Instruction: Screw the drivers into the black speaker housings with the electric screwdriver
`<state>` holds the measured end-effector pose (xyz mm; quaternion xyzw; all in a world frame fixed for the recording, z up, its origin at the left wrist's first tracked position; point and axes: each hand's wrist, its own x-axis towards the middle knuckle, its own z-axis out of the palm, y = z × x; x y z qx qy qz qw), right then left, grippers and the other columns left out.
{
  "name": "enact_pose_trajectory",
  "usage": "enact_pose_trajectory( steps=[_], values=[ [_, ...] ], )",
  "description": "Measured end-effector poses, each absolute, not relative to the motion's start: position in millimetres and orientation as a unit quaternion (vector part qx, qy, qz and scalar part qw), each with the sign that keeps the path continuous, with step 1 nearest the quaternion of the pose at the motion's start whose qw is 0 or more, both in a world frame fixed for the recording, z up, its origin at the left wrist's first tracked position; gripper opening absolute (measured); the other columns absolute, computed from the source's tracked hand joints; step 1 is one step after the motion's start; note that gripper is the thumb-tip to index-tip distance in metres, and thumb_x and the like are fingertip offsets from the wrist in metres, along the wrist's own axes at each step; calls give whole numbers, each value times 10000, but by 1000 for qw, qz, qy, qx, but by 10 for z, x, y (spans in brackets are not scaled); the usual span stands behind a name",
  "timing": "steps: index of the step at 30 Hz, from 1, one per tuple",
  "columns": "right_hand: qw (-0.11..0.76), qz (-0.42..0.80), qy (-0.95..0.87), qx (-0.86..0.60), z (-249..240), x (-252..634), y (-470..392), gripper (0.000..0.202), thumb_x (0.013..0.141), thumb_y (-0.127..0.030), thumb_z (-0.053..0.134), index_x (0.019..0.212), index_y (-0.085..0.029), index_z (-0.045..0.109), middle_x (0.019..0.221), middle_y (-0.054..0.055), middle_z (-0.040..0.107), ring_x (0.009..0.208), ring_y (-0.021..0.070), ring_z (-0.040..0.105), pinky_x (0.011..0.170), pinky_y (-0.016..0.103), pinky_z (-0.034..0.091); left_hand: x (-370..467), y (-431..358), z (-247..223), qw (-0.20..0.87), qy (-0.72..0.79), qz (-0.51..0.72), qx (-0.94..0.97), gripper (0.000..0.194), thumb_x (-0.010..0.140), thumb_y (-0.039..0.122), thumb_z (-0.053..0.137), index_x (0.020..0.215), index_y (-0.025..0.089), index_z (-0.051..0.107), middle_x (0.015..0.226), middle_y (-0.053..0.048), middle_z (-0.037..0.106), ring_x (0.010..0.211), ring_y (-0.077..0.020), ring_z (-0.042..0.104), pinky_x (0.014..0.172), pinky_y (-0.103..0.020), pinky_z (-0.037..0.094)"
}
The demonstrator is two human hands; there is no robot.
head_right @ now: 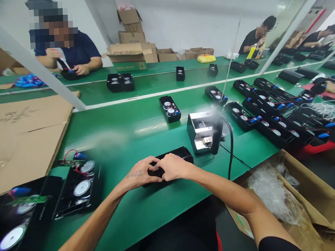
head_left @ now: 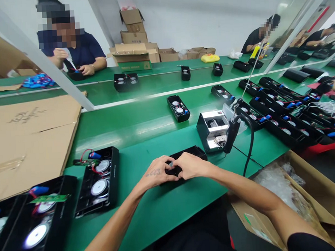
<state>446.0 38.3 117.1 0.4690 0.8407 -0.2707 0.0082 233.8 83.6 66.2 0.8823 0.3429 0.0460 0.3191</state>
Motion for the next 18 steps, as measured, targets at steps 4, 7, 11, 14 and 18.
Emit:
enact_pose_trajectory(
  steps=[4, 7, 11, 14, 18],
  values=[
    [1, -259, 849, 461, 1062, 4433, 374, 394, 868, -252, 765, 1254, -191, 817, 851, 90, 829, 817, 275, 784, 644, 293, 432, 2343, 852, 660, 337, 351, 41, 873, 296, 789, 565, 851, 764, 272, 821, 1344, 6, 732, 1047, -217, 711, 928, -334, 508],
    [2, -250, 848, 468, 994, 4419, 374, 372, 861, -241, 760, 1224, -203, 832, 888, 97, 834, 835, 280, 782, 619, 292, 429, 2357, 861, 661, 344, 351, 40, 870, 291, 768, 544, 862, 716, 264, 805, 1310, 6, 743, 1076, -228, 701, 954, -340, 505],
    [-8, -288, 836, 467, 1026, 4427, 459, 370, 839, -251, 802, 1205, -212, 835, 955, 76, 852, 851, 260, 786, 618, 277, 427, 2376, 883, 675, 353, 355, 33, 865, 329, 748, 573, 851, 698, 254, 786, 1309, 7, 739, 1044, -218, 697, 927, -328, 514],
    [9, -314, 831, 458, 1112, 4425, 539, 327, 782, -287, 870, 1092, -184, 857, 945, 67, 855, 854, 255, 784, 607, 265, 408, 2390, 907, 696, 356, 364, 25, 860, 344, 720, 582, 853, 695, 247, 779, 1284, 1, 732, 995, -209, 692, 881, -316, 518],
    [16, -305, 824, 476, 1137, 4406, 529, 336, 794, -270, 839, 1114, -169, 856, 985, 89, 861, 861, 270, 787, 566, 278, 363, 2398, 947, 715, 368, 360, 14, 857, 377, 697, 602, 851, 648, 241, 755, 1240, 15, 740, 952, -197, 694, 821, -298, 512]
  ],
)
